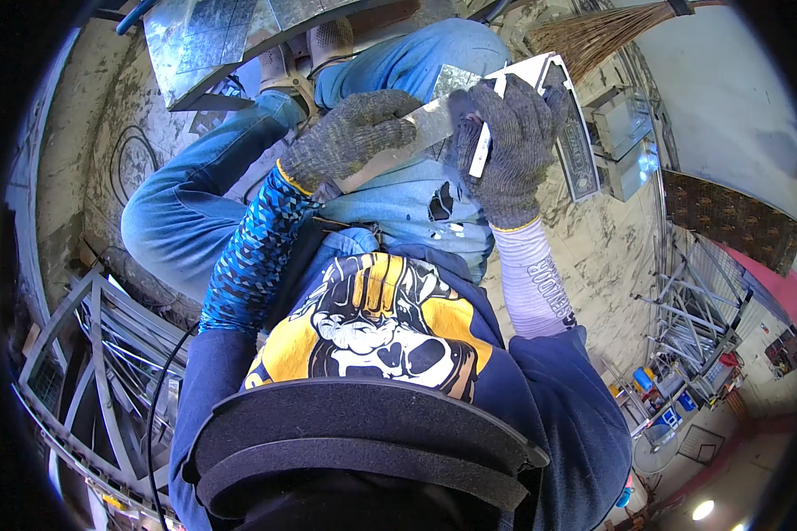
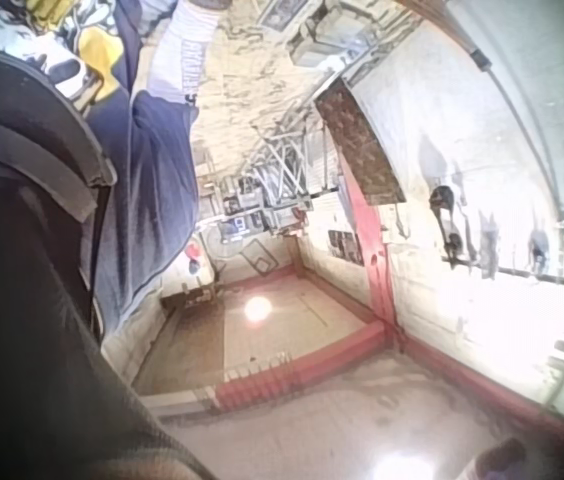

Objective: Marking a piece of metal sheet using a square and a marker for later fabrication.

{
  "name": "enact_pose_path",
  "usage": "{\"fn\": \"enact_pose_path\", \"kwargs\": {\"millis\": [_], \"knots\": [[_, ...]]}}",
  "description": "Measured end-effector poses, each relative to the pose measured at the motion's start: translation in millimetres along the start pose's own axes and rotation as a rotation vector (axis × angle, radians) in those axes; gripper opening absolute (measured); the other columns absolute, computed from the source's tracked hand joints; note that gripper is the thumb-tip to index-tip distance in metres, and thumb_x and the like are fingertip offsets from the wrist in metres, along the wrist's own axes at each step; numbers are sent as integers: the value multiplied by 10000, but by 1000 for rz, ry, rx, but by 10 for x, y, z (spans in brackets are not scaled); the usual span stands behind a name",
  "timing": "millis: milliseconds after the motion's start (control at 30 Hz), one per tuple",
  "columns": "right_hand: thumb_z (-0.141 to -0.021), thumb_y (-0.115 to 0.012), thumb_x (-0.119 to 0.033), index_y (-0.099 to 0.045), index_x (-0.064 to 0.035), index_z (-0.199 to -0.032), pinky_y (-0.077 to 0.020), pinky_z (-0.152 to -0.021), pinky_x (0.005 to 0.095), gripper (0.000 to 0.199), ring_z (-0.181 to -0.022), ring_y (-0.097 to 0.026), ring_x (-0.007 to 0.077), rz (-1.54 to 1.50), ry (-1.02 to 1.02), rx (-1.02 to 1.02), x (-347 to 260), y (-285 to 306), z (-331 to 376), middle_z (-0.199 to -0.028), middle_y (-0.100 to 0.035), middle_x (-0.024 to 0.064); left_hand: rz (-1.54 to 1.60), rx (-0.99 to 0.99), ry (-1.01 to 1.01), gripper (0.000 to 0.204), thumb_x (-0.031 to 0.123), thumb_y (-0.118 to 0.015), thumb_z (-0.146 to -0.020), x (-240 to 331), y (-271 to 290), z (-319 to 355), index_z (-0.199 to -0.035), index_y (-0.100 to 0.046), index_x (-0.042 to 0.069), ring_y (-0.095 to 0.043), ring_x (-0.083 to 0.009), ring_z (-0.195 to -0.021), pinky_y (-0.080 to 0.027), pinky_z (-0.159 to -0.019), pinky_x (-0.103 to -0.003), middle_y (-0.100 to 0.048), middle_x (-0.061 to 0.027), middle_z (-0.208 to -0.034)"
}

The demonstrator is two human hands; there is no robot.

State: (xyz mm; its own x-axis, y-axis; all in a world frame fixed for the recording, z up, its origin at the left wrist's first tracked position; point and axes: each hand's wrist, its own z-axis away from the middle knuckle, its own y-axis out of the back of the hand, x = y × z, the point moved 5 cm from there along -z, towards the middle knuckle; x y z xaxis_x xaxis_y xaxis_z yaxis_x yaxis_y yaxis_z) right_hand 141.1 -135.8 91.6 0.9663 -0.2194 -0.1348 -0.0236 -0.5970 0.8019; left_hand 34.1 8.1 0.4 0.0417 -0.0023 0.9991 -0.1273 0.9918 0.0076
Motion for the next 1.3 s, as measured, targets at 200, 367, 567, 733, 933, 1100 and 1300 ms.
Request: {"fn": "enact_pose_path", "kwargs": {"millis": [200, 367, 567, 733, 933, 1100, 1300], "knots": [[-859, -697, -131, -627, -103, -1148, -333, -1111, 551, 299, -1112, -604, 313, 4, 1, -13, -11, 8, -38, -1054, -667, 95, -6, -13, -16, 389, 222, -643, -967, 50, 15, 6, -1275, -610, -14, -627, -242, -1116, -480, -999, -346, -663, -155, -1228], [-849, -700, -130, -627, -106, -1145, -333, -1111, 554, 306, -1101, -609, 314, 5, 10, -11, 15, -10, -37, -1043, -674, 86, 38, 16, -20, 386, 221, -635, -971, 63, 15, 27, -1275, -610, -15, -622, -272, -1144, -473, -1012, -364, -657, -168, -1244], [-845, -716, -157, -635, -116, -1149, -316, -1122, 553, 318, -1141, -610, 309, 24, -2, -58, 18, -15, -55, -1054, -681, 80, 79, 14, 11, 358, 218, -648, -961, -4, -65, 21, -1237, -627, -10, -637, -234, -1064, -493, -956, -354, -673, -150, -1170], [-850, -720, -177, -637, -122, -1165, -304, -1130, 548, 330, -1172, -604, 311, 9, 22, -37, 67, -33, -19, -1077, -686, 75, 9, 38, -16, 330, 187, -647, -958, 77, -40, 18, -1218, -627, -15, -635, -211, -1031, -500, -926, -338, -676, -141, -1128], [-825, -726, -130, -636, -112, -1159, -301, -1135, 546, 346, -1181, -602, 318, -23, -3, -63, 41, -15, -53, -1103, -687, 88, 9, 37, -32, 349, 216, -645, -963, 23, -54, 22, -1222, -624, -16, -634, -219, -1040, -498, -935, -343, -670, -142, -1141], [-821, -726, -202, -662, -152, -1168, -339, -1116, 553, 356, -1164, -618, 310, 10, 6, -47, 73, -30, -33, -1116, -683, 97, 74, 58, -15, 357, 222, -635, -974, 13, -89, 50, -1239, -612, -16, -627, -212, -1057, -494, -951, -341, -663, -141, -1155], [-808, -731, -189, -667, -152, -1152, -330, -1123, 551, 351, -1179, -617, 309, -7, -2, -55, 61, -26, -54, -1113, -693, 95, 66, 56, -15, 358, 225, -632, -976, 4, -93, 51, -1239, -609, -17, -624, -213, -1063, -491, -955, -343, -656, -138, -1161]]}}
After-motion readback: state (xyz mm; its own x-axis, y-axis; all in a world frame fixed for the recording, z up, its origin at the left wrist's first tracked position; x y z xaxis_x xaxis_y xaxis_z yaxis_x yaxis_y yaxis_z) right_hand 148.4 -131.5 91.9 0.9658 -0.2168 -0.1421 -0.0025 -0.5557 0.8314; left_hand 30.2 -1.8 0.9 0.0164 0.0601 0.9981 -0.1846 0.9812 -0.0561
